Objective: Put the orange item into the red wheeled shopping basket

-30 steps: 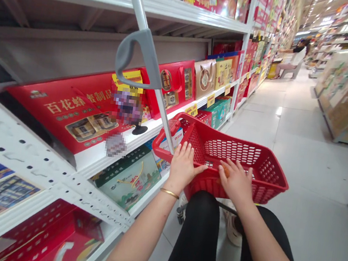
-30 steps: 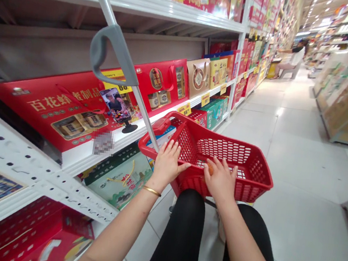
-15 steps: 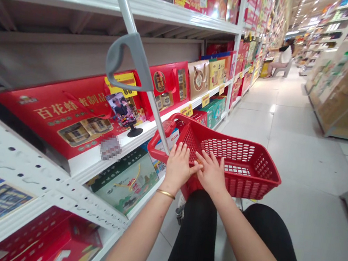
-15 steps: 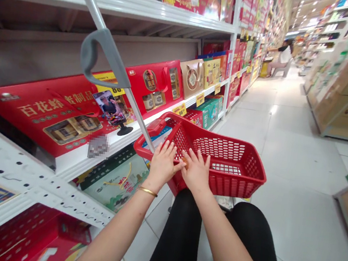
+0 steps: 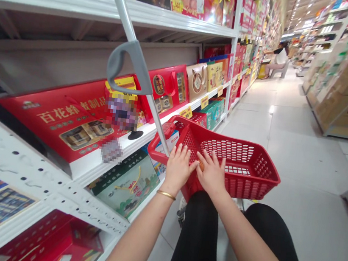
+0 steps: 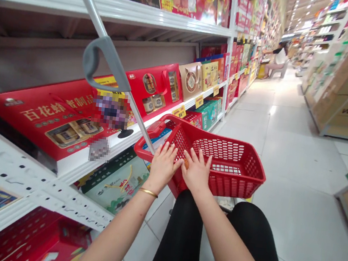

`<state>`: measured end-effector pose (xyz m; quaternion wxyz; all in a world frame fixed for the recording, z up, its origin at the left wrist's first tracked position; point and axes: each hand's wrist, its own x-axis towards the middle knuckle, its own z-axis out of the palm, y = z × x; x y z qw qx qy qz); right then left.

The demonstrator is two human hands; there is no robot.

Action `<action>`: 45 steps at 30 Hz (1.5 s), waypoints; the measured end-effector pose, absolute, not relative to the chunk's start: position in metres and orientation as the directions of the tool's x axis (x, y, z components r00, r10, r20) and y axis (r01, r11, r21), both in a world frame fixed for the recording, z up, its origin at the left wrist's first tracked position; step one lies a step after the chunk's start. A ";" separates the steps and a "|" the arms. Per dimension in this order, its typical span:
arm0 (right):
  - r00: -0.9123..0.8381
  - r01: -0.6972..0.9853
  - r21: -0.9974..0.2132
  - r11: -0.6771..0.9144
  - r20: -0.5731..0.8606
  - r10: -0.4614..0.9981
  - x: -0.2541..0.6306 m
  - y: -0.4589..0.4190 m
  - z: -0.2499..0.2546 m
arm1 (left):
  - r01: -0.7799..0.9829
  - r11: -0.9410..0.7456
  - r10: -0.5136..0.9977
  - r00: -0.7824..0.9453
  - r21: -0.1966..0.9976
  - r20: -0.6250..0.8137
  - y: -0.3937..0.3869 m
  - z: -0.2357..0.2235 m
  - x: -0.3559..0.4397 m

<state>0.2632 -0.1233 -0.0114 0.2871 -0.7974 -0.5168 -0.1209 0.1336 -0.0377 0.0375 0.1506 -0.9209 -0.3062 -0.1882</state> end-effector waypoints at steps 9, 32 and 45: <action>0.606 0.795 -0.334 -0.507 0.474 0.639 0.320 -0.172 -0.038 | 0.591 -0.790 0.462 0.747 -0.160 0.479 -0.036 0.036 0.134; 0.422 0.893 -0.383 -0.236 0.528 0.737 0.278 -0.133 -0.026 | 0.651 -0.749 0.531 0.701 -0.124 0.475 -0.043 0.036 0.142; 0.419 0.893 -0.391 -0.221 0.548 0.724 0.278 -0.133 -0.023 | 0.665 -0.739 0.523 0.667 -0.107 0.531 -0.044 0.030 0.142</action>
